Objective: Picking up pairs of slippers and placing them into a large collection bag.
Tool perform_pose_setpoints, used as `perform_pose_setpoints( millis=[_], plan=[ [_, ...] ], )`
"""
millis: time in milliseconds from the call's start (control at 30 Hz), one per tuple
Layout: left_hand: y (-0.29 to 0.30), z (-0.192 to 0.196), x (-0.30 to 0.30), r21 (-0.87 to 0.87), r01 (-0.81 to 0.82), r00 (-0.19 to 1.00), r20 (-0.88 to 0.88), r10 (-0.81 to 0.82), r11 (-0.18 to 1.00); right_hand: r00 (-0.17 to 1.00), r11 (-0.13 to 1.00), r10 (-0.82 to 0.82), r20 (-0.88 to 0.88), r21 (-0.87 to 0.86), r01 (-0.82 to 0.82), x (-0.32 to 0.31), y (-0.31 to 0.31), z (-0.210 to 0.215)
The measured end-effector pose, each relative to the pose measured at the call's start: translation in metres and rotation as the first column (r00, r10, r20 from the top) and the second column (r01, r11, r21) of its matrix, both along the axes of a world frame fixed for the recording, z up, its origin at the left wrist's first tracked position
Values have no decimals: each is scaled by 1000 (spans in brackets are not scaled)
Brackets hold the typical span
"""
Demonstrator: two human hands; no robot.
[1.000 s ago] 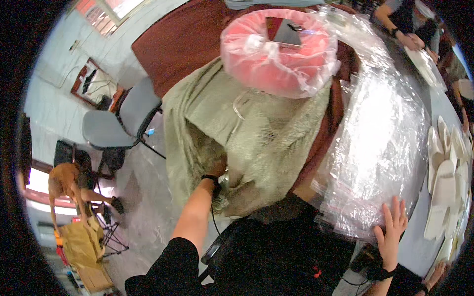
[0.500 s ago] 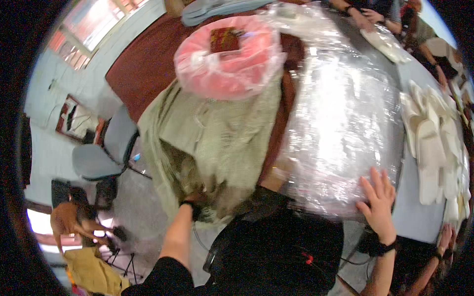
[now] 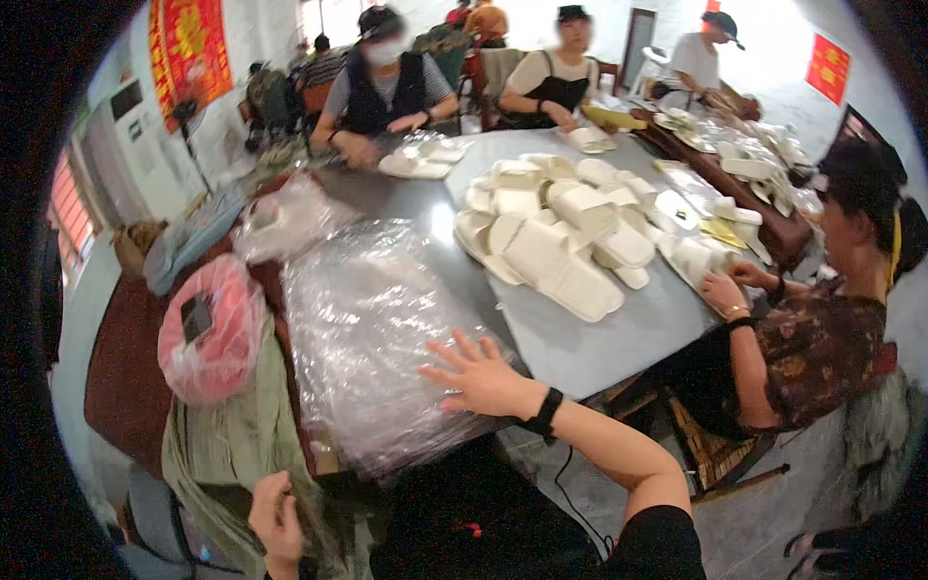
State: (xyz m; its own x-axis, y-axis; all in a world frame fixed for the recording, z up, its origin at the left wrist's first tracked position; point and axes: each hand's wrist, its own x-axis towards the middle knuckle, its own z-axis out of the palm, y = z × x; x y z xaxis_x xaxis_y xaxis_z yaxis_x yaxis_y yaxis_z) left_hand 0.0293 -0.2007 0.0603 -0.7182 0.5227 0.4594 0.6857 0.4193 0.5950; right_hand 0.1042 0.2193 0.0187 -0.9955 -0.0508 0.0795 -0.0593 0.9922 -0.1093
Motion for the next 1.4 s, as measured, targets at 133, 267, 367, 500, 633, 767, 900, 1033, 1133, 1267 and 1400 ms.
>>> perform_pose_setpoints(
  millis=[133,267,367,500,633,767,900,1033,1133,1267,1400],
  plan=[
    [63,1,-8,-235,287,949,-67,-310,929,990,999,15,-142,-44,-22,10,27,17],
    [109,-10,-21,-361,350,906,-104,-411,864,834,938,-339,-436,-94,333,14,100,36],
    [137,-17,-30,-465,388,884,-58,-465,796,674,835,-549,-494,-298,462,23,196,21],
    [154,-30,-33,-506,367,894,-42,-447,781,787,816,-561,-255,-331,474,19,247,22],
    [166,-22,-20,-564,286,912,-87,-401,775,769,804,-557,-313,-438,403,-6,260,10],
    [170,-24,-17,-616,224,901,-165,-401,756,687,765,-638,-347,-385,516,-16,259,-6],
    [164,-28,-20,-535,270,909,-131,-395,801,690,787,-605,-396,-426,446,-10,251,-1],
    [165,-28,-21,-462,295,910,-130,-393,836,673,712,-622,-399,-646,276,12,241,11],
    [162,-33,-27,-444,284,912,-149,-382,850,659,691,-585,-473,-716,100,36,195,46],
    [162,-41,-33,-426,341,911,-71,-406,838,679,590,-547,-490,-801,-103,82,163,59],
    [167,-28,-18,-379,348,882,-177,-436,857,718,596,-527,-455,-800,-70,123,110,72]
  ],
)
